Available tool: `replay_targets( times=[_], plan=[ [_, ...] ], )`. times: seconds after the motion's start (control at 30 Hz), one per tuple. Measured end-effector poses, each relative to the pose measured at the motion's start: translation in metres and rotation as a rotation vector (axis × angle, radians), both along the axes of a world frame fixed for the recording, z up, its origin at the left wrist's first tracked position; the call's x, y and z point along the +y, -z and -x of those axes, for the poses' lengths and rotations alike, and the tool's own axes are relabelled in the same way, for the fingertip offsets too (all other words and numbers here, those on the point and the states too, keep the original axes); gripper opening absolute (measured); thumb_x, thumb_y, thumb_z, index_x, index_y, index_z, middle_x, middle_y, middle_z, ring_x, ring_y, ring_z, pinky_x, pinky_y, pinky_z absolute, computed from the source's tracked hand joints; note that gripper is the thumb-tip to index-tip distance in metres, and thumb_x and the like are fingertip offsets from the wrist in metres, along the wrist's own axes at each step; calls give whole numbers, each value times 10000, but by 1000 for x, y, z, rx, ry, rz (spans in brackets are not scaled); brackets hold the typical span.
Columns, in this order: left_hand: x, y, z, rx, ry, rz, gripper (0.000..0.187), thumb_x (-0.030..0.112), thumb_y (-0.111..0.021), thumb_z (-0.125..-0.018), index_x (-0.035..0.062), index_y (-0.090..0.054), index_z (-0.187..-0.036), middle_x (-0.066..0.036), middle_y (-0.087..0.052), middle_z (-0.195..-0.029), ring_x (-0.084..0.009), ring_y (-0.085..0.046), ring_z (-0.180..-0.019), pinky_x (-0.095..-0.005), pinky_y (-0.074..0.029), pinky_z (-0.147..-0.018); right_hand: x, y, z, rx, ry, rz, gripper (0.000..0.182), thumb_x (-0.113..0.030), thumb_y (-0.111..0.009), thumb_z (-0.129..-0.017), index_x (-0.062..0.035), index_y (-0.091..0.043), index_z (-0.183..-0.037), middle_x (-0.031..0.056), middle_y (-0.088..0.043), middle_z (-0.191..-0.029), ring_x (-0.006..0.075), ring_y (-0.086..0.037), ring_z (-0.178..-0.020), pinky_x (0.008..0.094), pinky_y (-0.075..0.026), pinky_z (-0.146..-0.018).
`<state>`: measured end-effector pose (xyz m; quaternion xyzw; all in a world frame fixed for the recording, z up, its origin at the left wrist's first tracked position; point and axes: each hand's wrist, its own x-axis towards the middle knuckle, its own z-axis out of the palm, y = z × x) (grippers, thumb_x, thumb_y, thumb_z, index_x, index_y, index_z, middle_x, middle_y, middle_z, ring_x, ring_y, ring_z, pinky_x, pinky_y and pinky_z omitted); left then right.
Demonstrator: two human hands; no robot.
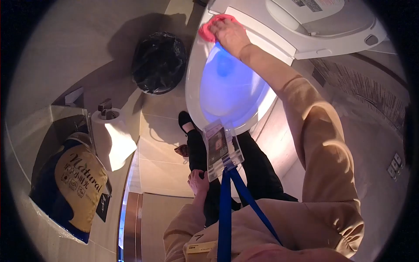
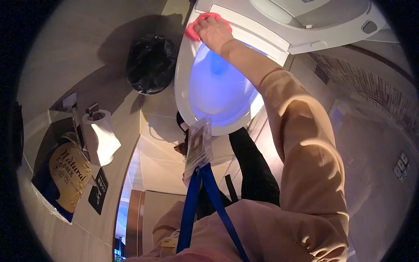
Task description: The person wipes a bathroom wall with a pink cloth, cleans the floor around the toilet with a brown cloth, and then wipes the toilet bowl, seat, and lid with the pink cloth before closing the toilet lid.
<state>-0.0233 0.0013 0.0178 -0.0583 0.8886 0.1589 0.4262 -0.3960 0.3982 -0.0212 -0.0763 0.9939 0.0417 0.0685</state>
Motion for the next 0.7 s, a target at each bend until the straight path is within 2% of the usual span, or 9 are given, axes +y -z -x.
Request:
replay_targets(
  times=[0.2, 0.27, 0.37, 0.43, 0.47, 0.5, 0.53, 0.6, 0.7],
  plan=[
    [-13, 15, -27, -44, -25, 49, 208, 262, -651, -709, 126, -574, -847, -39, -531, -1013, -260, -457, -1038, -395, -352, -874, -52, 34, 20, 344, 525, 133, 257, -115, -555, -694, -67, -591, -944, 125, -618, -899, 310, -547, -889, 369, -437, -816],
    [-23, 21, -36, -19, 17, 78, 224, 262, -657, -701, 124, -575, -857, -39, -529, -1021, -261, -458, -1039, -395, -352, -875, -82, 24, 3, 187, 535, 508, 268, -83, -562, -659, -73, -594, -924, 115, -599, -885, 310, -526, -927, 390, -413, -851],
    [-20, 15, -23, 49, -61, -108, 276, 257, -662, -691, 117, -574, -913, -43, -526, -1046, -265, -455, -1050, -398, -352, -883, -162, 32, -80, 378, 208, 317, 161, -123, -538, -669, -93, -567, -825, 61, -555, -866, 229, -523, -902, 391, -424, -811],
    [-24, 12, -21, 113, 146, -107, 331, 273, -656, -694, 103, -566, -964, -52, -527, -1065, -272, -451, -1061, -403, -351, -895, -205, 36, -145, 191, 105, 530, 133, -158, -534, -701, -132, -572, -825, 41, -568, -862, 217, -526, -921, 387, -439, -793],
    [-20, 9, -14, 116, 150, -110, 331, 273, -656, -694, 103, -566, -964, -52, -527, -1065, -272, -451, -1061, -403, -351, -895, -213, 7, -162, -85, -12, 533, 148, -167, -534, -709, -141, -579, -847, 29, -573, -866, 218, -530, -920, 384, -444, -785],
    [-12, 3, -4, -37, 52, -16, 338, 283, -649, -700, 108, -563, -975, -56, -528, -1063, -275, -450, -1061, -408, -350, -898, -210, -15, -174, -362, -127, 527, 163, -177, -533, -716, -150, -587, -868, 17, -577, -869, 218, -534, -919, 382, -449, -778],
    [-6, 3, 3, -187, -47, 78, 344, 293, -643, -706, 112, -561, -987, -61, -529, -1062, -278, -449, -1061, -413, -349, -901, -201, -12, -179, -356, -123, 521, 163, -177, -533, -716, -150, -587, -868, 17, -577, -869, 218, -534, -919, 382, -449, -778],
    [-4, -1, 6, -153, 46, 63, 341, 320, -633, -717, 106, -565, -974, -75, -530, -1069, -278, -448, -1069, -422, -347, -900, -181, -6, -188, -110, 32, 717, 160, -169, -553, -719, -140, -585, -873, 5, -578, -874, 235, -548, -888, 372, -457, -758],
    [5, -9, 13, -159, -36, 21, 293, 317, -623, -731, 88, -563, -903, -83, -532, -1076, -276, -449, -1072, -417, -348, -887, -89, -9, -112, 400, 15, 640, 195, -109, -576, -723, -122, -589, -918, 66, -573, -905, 269, -553, -835, 366, -455, -732]
  ],
)
